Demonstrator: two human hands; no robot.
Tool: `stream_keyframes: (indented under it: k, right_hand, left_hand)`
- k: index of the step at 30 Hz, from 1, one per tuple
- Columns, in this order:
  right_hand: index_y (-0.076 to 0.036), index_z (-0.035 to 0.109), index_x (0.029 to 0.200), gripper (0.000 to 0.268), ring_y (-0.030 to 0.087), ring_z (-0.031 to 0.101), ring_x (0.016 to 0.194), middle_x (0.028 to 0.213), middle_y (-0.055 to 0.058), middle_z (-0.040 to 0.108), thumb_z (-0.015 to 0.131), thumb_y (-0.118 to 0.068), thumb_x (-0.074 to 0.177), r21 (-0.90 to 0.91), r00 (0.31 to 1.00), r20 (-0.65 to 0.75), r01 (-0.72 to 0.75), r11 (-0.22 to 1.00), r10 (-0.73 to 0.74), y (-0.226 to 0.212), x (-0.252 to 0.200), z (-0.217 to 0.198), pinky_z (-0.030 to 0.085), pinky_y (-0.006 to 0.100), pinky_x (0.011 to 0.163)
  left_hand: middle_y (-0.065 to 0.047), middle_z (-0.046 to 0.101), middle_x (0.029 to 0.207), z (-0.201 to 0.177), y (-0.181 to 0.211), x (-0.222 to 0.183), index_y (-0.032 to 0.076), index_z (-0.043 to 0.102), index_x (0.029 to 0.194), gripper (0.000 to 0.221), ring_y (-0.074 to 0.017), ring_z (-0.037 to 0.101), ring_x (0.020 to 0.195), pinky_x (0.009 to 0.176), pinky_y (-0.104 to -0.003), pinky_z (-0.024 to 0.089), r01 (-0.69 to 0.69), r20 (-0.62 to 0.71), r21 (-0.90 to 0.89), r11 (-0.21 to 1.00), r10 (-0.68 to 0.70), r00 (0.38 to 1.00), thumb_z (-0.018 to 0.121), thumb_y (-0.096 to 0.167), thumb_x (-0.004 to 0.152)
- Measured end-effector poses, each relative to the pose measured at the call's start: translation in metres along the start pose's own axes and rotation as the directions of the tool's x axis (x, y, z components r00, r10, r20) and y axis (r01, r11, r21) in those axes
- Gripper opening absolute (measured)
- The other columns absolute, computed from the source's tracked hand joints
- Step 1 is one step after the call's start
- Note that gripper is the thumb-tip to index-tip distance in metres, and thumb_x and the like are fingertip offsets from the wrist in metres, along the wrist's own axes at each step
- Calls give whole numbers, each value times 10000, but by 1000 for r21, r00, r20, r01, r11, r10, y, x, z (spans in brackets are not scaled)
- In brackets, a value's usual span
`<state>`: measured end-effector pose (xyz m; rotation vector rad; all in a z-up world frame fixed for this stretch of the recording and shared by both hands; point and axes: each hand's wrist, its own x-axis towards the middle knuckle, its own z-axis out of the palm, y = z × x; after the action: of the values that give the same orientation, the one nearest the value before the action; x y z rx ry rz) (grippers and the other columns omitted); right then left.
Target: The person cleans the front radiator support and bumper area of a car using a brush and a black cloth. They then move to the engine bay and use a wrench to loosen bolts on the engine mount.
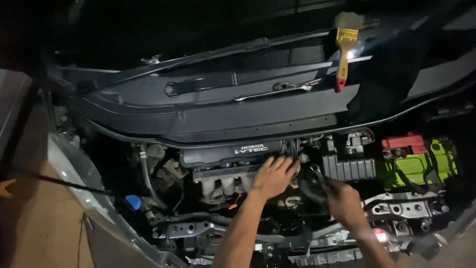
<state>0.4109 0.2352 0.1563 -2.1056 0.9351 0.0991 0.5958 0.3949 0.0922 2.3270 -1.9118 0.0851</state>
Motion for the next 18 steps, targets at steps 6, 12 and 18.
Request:
stream_keyframes:
  k: [6,12,18]
  right_hand:
    - [93,779,1020,336,513,716,954,922,317,754,691,-146,801,-133,988,-55,-150,980,144,65,70,70,570,582,739]
    - [220,724,897,267,537,716,847,850,405,704,688,-14,773,-51,978,-10,-209,977,209,10,53,51,562,532,538]
    - [183,713,769,175,424,741,703,716,347,689,707,10,792,-127,963,-100,-261,957,249,-14,46,57,599,453,511]
  left_hand:
    - [-41,553,1223,0,-10,23,287,536,1450,526,-230,590,1131,965,-463,489,-39,-258,198,979,90,962,656,362,944]
    - [-30,463,1576,-8,-2,23,331,573,1404,529,-231,451,1436,1086,-565,315,54,-313,189,981,8,950,567,299,875]
    - [16,439,1611,-13,-4,24,277,587,1410,461,-260,453,1425,1080,-734,276,1,-324,271,963,90,942,509,266,956]
